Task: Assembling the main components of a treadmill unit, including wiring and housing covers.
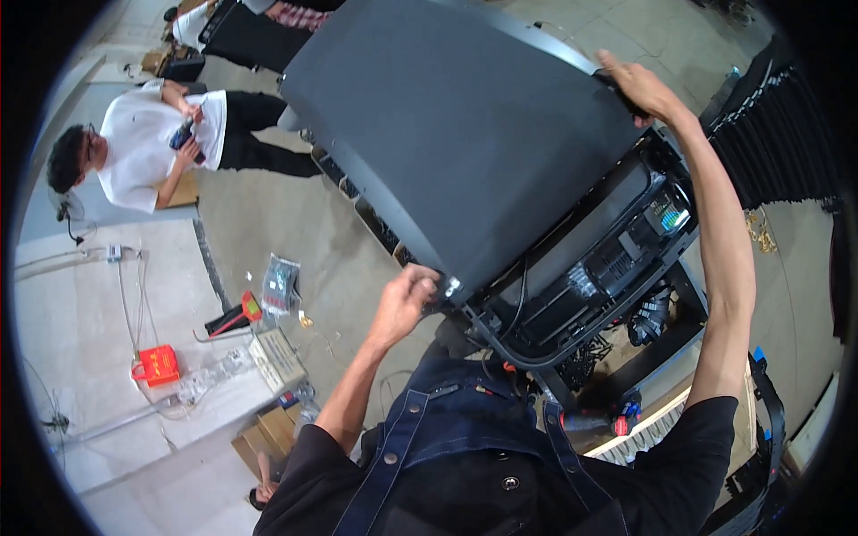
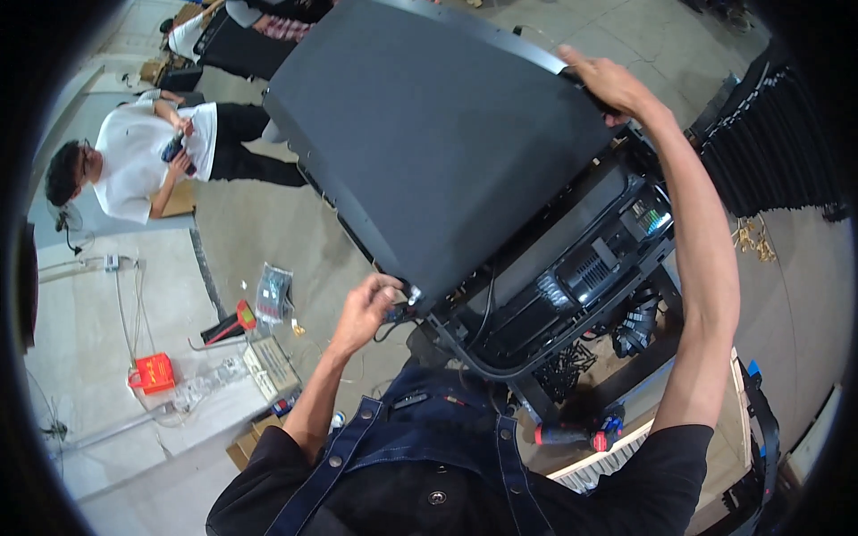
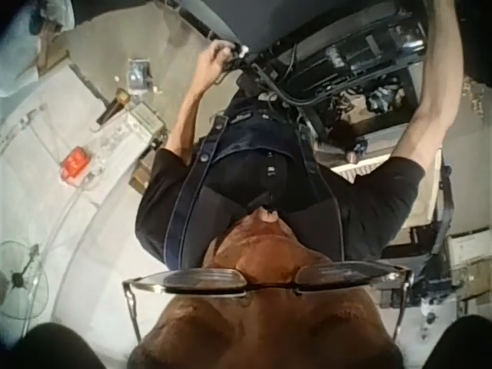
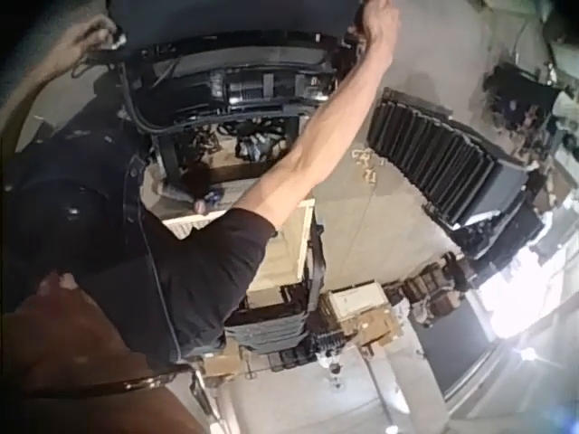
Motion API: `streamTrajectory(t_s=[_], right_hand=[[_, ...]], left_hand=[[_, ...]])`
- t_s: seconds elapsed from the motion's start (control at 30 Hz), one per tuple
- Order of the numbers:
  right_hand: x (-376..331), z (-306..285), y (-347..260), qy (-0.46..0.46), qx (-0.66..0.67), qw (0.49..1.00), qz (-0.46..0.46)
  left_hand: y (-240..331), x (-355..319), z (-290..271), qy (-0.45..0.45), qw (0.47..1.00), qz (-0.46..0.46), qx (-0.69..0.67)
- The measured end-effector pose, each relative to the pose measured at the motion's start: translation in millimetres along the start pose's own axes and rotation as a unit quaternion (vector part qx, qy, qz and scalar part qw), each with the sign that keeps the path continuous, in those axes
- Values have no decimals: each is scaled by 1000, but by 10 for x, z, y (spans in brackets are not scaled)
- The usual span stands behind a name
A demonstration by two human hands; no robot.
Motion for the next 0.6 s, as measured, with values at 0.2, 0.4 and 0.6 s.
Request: streamTrajectory(t_s=[0.2,0.4,0.6], right_hand=[[-85,-118,669,56,81,995,25],[-369,26,690,134,115,982,69],[-859,-421,744,148,50,987,48]], left_hand=[[-255,-204,308,64,992,-35,-105],[-317,-301,312,46,996,-1,-83],[-211,-588,396,5,986,-11,-168]])
Point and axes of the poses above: each hand's wrist, its own x-axis towards the middle knuckle, its own z-axis out of the palm, y = z × x, the point moved 8 cm from there along x, towards the middle knuckle, and after that the axes turned 8 degrees about y, right-handed, at the moved point
